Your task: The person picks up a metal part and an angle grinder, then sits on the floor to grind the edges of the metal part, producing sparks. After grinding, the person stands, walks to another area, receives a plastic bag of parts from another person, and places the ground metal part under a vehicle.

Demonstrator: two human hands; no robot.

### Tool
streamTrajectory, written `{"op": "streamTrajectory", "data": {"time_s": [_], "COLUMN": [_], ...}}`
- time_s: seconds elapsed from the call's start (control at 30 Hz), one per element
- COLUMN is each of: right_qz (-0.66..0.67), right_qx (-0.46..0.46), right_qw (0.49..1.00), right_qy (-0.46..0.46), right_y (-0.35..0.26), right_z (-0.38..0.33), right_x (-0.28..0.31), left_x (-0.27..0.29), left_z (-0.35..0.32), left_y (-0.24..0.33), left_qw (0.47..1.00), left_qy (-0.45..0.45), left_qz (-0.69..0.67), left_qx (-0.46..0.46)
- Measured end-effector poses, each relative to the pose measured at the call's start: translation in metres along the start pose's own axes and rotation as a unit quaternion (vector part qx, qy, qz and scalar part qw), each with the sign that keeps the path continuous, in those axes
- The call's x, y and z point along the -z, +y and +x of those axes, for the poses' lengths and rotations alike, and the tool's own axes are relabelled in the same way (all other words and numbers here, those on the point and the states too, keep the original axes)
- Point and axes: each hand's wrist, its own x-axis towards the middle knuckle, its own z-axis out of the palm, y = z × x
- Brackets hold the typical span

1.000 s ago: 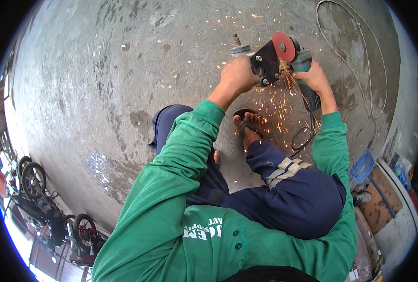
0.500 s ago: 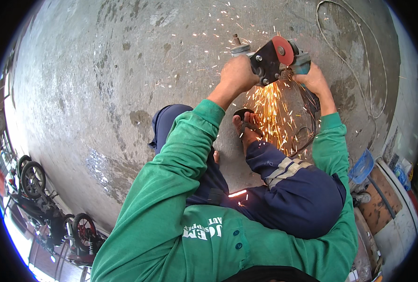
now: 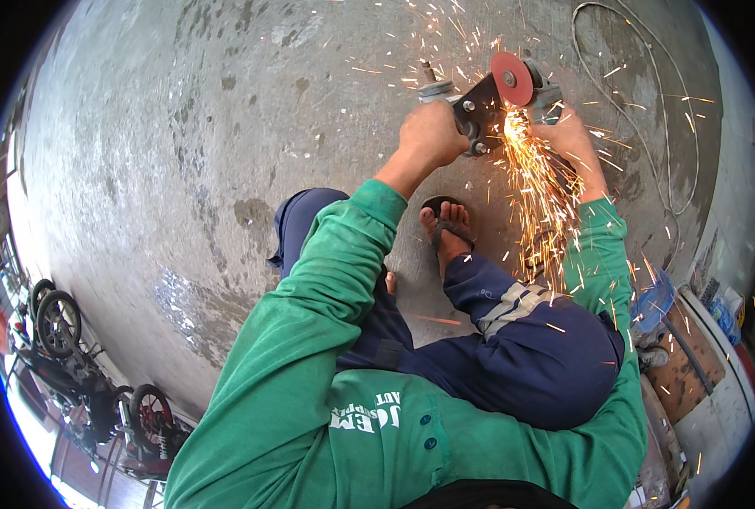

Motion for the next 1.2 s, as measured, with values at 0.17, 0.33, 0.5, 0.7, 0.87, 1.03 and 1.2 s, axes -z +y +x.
{"op": "streamTrajectory", "data": {"time_s": [0.17, 0.33, 0.5, 0.7, 0.87, 1.03, 1.2], "right_qz": [0.007, 0.043, 0.019, 0.031, 0.018, 0.046, 0.104], "right_qx": [-0.022, -0.014, 0.008, 0.015, 0.007, 0.004, 0.034], "right_qw": [0.999, 0.997, 0.999, 0.999, 0.999, 0.997, 0.992], "right_qy": [-0.022, -0.059, -0.028, -0.005, -0.038, -0.059, -0.057], "right_y": [-0.020, -0.015, -0.022, -0.049, -0.027, -0.018, -0.024], "right_z": [-0.004, -0.011, -0.013, -0.009, -0.008, -0.001, 0.008], "right_x": [-0.008, -0.007, -0.005, -0.002, -0.006, -0.008, -0.002], "left_x": [0.002, 0.000, 0.000, 0.003, 0.001, 0.002, 0.001], "left_z": [0.004, 0.003, 0.002, 0.005, 0.002, 0.002, 0.002], "left_y": [-0.012, -0.009, -0.008, -0.010, -0.008, -0.004, -0.008], "left_qw": [1.000, 1.000, 1.000, 1.000, 1.000, 0.999, 0.998], "left_qy": [0.014, 0.007, 0.007, 0.006, 0.024, 0.018, 0.040], "left_qz": [0.013, 0.009, 0.011, 0.023, 0.008, 0.032, 0.043], "left_qx": [0.003, 0.000, 0.006, 0.014, -0.007, 0.000, -0.009]}}
